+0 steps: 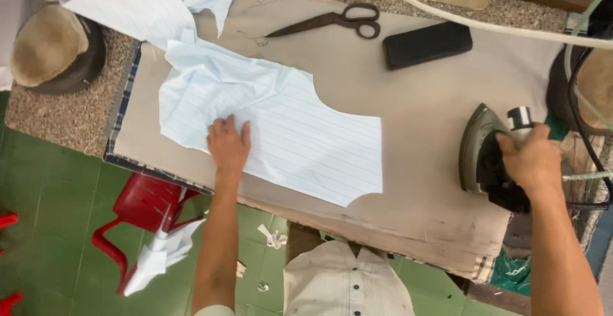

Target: The person irons a light blue striped fabric piece on a worktable, then uses scissors to trim its edges. They measure and mark the fabric with a ruler and chalk, iron it again, and finally cut a smaller rectangular piece from the fabric.

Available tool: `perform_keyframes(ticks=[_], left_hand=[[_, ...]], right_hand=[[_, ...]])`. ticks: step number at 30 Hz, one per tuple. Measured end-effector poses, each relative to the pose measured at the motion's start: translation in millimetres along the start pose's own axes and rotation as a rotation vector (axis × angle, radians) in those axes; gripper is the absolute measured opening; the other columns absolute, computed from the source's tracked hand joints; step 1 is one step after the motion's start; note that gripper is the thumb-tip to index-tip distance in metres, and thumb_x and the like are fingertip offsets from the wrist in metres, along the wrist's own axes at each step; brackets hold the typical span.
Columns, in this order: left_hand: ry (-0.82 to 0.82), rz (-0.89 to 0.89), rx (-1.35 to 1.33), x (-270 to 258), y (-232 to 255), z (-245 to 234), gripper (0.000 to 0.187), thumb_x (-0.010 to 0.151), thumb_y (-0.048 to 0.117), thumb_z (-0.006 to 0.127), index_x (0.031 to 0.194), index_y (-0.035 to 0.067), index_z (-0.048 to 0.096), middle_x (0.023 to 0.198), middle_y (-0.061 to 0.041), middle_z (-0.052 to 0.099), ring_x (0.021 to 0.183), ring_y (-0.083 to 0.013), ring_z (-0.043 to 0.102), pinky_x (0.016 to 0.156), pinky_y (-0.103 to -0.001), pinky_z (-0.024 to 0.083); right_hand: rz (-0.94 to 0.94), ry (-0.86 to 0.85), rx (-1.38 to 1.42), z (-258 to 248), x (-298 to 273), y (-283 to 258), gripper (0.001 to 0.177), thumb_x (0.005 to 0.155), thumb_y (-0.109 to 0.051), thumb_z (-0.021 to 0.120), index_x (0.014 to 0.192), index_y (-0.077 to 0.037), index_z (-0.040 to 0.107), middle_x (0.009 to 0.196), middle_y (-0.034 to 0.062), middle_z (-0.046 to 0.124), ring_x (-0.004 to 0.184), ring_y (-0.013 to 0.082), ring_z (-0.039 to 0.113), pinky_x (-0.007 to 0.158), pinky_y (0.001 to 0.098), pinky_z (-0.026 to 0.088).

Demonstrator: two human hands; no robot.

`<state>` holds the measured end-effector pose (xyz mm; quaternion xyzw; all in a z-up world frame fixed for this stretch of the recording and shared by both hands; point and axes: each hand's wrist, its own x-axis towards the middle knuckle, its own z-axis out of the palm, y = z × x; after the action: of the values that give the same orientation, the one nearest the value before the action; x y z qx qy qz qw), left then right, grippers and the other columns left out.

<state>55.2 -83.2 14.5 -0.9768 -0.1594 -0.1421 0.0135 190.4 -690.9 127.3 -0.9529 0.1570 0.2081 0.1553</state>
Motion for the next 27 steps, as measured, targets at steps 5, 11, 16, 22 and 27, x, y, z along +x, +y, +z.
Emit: perform_keyframes(ticks=[5, 11, 16, 22, 27], left_hand=[[0.144, 0.169, -0.080, -19, 40, -33, 0.042, 0.105, 0.042, 0.061, 0.112, 0.001, 0.068, 0.111, -0.021, 0.064, 0.096, -0.0377, 0.061, 0.077, -0.049, 0.051], [-0.082, 0.638, -0.369, -66, 146, -45, 0.044, 0.104, 0.045, 0.058, 0.105, 0.001, 0.064, 0.111, -0.019, 0.061, 0.098, -0.0355, 0.057, 0.083, -0.046, 0.049], [-0.064, 0.793, -0.459, -65, 163, -58, 0.037, 0.102, 0.039, 0.065, 0.095, 0.004, 0.060, 0.104, -0.015, 0.056, 0.090, -0.0316, 0.055, 0.076, -0.040, 0.045], [-0.104, 0.694, -0.391, -49, 191, -34, 0.045, 0.104, 0.047, 0.056, 0.106, 0.004, 0.067, 0.113, -0.018, 0.061, 0.103, -0.0352, 0.055, 0.085, -0.046, 0.047], [0.001, 0.767, -0.403, -44, 191, -48, 0.040, 0.101, 0.044, 0.065, 0.110, 0.005, 0.064, 0.115, -0.014, 0.060, 0.098, -0.0298, 0.058, 0.081, -0.040, 0.048]], right_hand=[[-0.138, -0.065, -0.058, 6, -36, -24, 0.057, 0.105, -0.040, 0.061, 0.135, 0.006, 0.043, 0.105, 0.0430, 0.066, 0.093, 0.0653, 0.061, 0.071, 0.0665, 0.048], [-0.246, 0.013, -0.003, 14, -50, -19, 0.067, 0.101, -0.040, 0.066, 0.147, 0.004, 0.046, 0.117, 0.0378, 0.065, 0.103, 0.0615, 0.059, 0.079, 0.0652, 0.046], [-0.475, 0.209, -0.022, 25, -89, 6, 0.066, 0.100, -0.024, 0.069, 0.150, 0.011, 0.044, 0.129, 0.0363, 0.055, 0.107, 0.0587, 0.057, 0.070, 0.0674, 0.049], [-0.624, 0.537, -0.509, 42, -129, 36, 0.092, 0.085, -0.049, 0.071, 0.153, 0.009, 0.049, 0.152, 0.0281, 0.058, 0.124, 0.0436, 0.065, 0.097, 0.0496, 0.057], [-0.711, 0.286, -0.556, 43, -121, 61, 0.075, 0.085, 0.001, 0.051, 0.155, 0.019, 0.030, 0.159, 0.0416, 0.038, 0.149, 0.0482, 0.041, 0.123, 0.0497, 0.038]])
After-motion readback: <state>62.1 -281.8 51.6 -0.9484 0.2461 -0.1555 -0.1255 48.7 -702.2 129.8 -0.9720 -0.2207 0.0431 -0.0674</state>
